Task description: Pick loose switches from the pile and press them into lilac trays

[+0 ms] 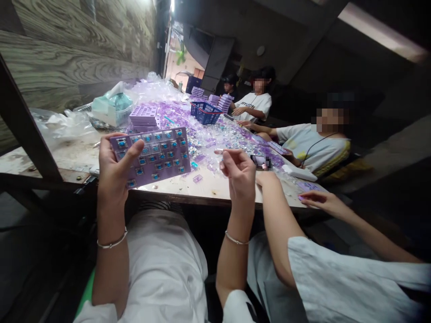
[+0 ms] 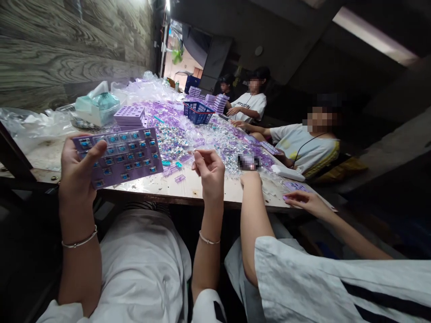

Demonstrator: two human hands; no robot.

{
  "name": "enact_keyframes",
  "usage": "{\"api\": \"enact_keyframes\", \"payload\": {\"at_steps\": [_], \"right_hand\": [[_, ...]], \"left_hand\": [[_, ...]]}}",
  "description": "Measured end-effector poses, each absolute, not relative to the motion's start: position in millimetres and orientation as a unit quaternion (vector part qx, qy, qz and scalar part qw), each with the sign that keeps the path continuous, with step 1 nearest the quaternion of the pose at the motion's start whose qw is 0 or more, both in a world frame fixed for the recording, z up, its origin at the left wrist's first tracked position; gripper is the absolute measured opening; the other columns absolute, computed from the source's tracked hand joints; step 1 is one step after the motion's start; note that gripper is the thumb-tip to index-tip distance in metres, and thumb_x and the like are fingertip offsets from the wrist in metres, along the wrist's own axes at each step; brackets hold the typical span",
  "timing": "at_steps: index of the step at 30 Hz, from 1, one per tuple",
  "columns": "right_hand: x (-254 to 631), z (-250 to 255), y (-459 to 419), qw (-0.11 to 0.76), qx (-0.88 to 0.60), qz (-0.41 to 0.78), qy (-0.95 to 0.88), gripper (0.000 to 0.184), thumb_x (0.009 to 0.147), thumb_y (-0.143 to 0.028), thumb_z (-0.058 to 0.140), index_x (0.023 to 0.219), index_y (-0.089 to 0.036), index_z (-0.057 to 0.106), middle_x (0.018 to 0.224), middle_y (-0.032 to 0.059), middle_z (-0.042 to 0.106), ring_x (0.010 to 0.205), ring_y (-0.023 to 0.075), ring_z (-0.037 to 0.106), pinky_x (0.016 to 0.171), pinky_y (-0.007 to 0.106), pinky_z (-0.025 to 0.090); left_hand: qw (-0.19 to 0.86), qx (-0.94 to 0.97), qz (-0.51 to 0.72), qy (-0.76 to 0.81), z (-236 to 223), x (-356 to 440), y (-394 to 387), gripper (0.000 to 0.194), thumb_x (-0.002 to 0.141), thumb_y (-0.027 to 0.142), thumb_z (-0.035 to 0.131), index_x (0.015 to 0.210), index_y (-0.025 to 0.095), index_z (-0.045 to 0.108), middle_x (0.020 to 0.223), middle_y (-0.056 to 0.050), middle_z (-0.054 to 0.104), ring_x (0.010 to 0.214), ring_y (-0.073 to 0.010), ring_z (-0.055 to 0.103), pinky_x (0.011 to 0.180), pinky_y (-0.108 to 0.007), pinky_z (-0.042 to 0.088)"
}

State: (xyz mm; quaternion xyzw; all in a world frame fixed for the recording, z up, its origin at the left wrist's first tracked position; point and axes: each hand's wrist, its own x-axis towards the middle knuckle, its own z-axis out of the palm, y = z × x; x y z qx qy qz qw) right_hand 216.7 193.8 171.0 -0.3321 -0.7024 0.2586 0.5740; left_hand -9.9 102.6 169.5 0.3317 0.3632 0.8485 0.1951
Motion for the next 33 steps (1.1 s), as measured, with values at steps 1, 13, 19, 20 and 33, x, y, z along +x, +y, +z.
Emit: {"api": "enact_keyframes", "payload": {"at_steps": [1, 13, 19, 20, 33], "right_hand": [[210, 179, 184, 0.597, -0.288, 0.310, -0.681, 0.017, 0.088, -0.038, 0.056, 0.092, -0.022, 0.054, 0.084, 0.0002, 0.067, 0.054, 0.0084, 0.051, 0.046, 0.021, 0.036], [168, 181, 125, 0.604, -0.125, 0.485, -0.620, 0.020, 0.080, -0.020, 0.072, 0.099, -0.025, 0.067, 0.086, -0.0037, 0.071, 0.079, 0.0099, 0.067, 0.074, 0.022, 0.056], [170, 180, 118, 0.687, -0.120, 0.353, -0.624, 0.030, 0.079, -0.009, 0.071, 0.102, -0.027, 0.063, 0.082, -0.0063, 0.065, 0.074, 0.0069, 0.064, 0.068, 0.017, 0.053], [169, 180, 116, 0.696, -0.120, 0.330, -0.626, 0.030, 0.080, -0.008, 0.070, 0.102, -0.027, 0.063, 0.083, -0.0062, 0.065, 0.074, 0.0073, 0.063, 0.067, 0.018, 0.052], [179, 178, 124, 0.634, -0.108, 0.111, -0.758, 0.018, 0.082, -0.021, 0.073, 0.095, -0.033, 0.069, 0.129, -0.0020, 0.052, 0.127, 0.0226, 0.048, 0.107, 0.049, 0.042]], "left_hand": [[0.201, 0.339, 0.843, 0.366, 170, -9, 102, 0.046, 0.056, 0.037, 0.088, 0.087, 0.021, 0.057, 0.072, 0.006, 0.058, 0.059, -0.0053, 0.054, 0.053, -0.019, 0.044], [0.180, 0.385, 0.829, 0.363, 177, 4, 90, 0.059, 0.049, 0.038, 0.093, 0.089, 0.019, 0.054, 0.064, 0.009, 0.057, 0.049, -0.0032, 0.052, 0.043, -0.010, 0.045], [0.164, 0.428, 0.812, 0.360, 181, 9, 78, 0.051, 0.058, 0.032, 0.089, 0.092, 0.018, 0.054, 0.062, 0.009, 0.056, 0.045, -0.0027, 0.049, 0.039, -0.010, 0.042], [0.164, 0.437, 0.807, 0.362, 181, 10, 76, 0.050, 0.059, 0.031, 0.088, 0.093, 0.018, 0.054, 0.062, 0.009, 0.056, 0.044, -0.0028, 0.048, 0.038, -0.010, 0.041], [0.156, 0.482, 0.762, 0.405, 183, 14, 65, 0.036, 0.077, 0.031, 0.074, 0.104, 0.020, 0.053, 0.065, 0.011, 0.050, 0.045, 0.0004, 0.043, 0.040, -0.018, 0.030]]}}
